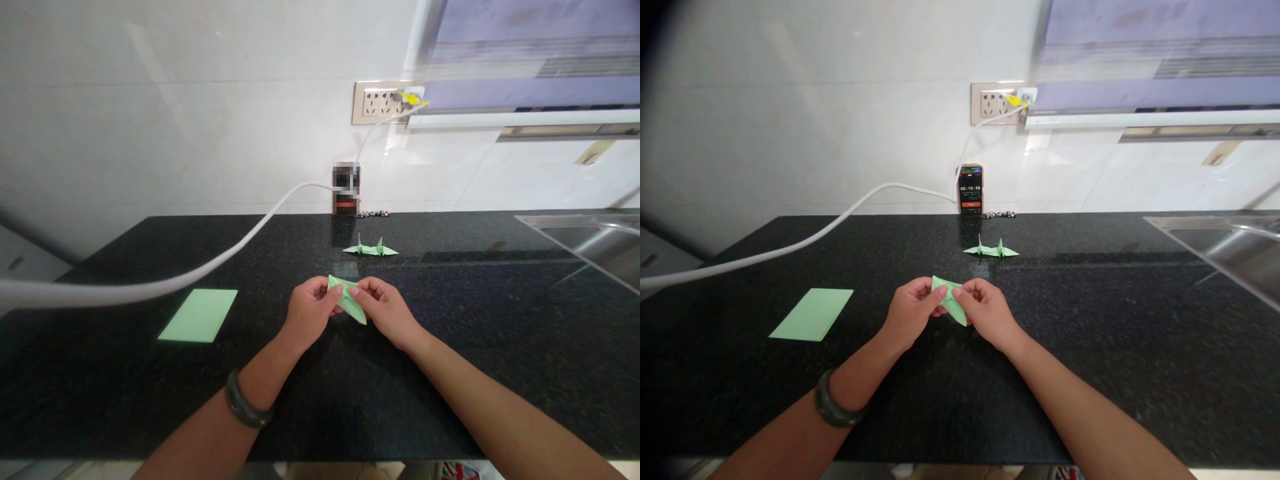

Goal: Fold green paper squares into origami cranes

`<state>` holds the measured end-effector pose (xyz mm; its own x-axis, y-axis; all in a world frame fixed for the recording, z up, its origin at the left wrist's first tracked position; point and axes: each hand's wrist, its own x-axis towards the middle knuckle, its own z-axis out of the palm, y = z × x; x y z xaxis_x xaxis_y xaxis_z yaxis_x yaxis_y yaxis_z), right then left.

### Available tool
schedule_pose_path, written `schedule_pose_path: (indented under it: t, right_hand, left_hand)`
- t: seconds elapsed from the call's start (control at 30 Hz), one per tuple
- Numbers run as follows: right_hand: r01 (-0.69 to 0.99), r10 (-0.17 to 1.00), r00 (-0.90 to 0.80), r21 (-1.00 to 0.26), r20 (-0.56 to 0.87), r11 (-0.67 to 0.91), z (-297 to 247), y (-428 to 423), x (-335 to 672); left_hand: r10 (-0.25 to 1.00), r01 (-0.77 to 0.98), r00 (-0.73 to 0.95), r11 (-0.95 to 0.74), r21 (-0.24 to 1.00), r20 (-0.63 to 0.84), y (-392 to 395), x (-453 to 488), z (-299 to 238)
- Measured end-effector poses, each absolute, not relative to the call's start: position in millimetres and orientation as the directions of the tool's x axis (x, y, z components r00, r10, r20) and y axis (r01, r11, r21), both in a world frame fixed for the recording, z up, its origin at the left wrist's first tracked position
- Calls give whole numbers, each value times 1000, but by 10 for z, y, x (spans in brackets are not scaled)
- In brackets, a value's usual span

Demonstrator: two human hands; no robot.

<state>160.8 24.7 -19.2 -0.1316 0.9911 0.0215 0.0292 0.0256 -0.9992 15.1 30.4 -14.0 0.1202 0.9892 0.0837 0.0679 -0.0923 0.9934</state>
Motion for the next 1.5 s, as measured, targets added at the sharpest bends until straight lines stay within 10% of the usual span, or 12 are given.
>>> schedule_pose_path:
  t: [1.5]
  right_hand:
    - [77, 982, -162, -993, -101, -89, -218, 244, 1621]
  left_hand:
    - [986, 9, 165, -36, 999, 34, 355, 87, -127]
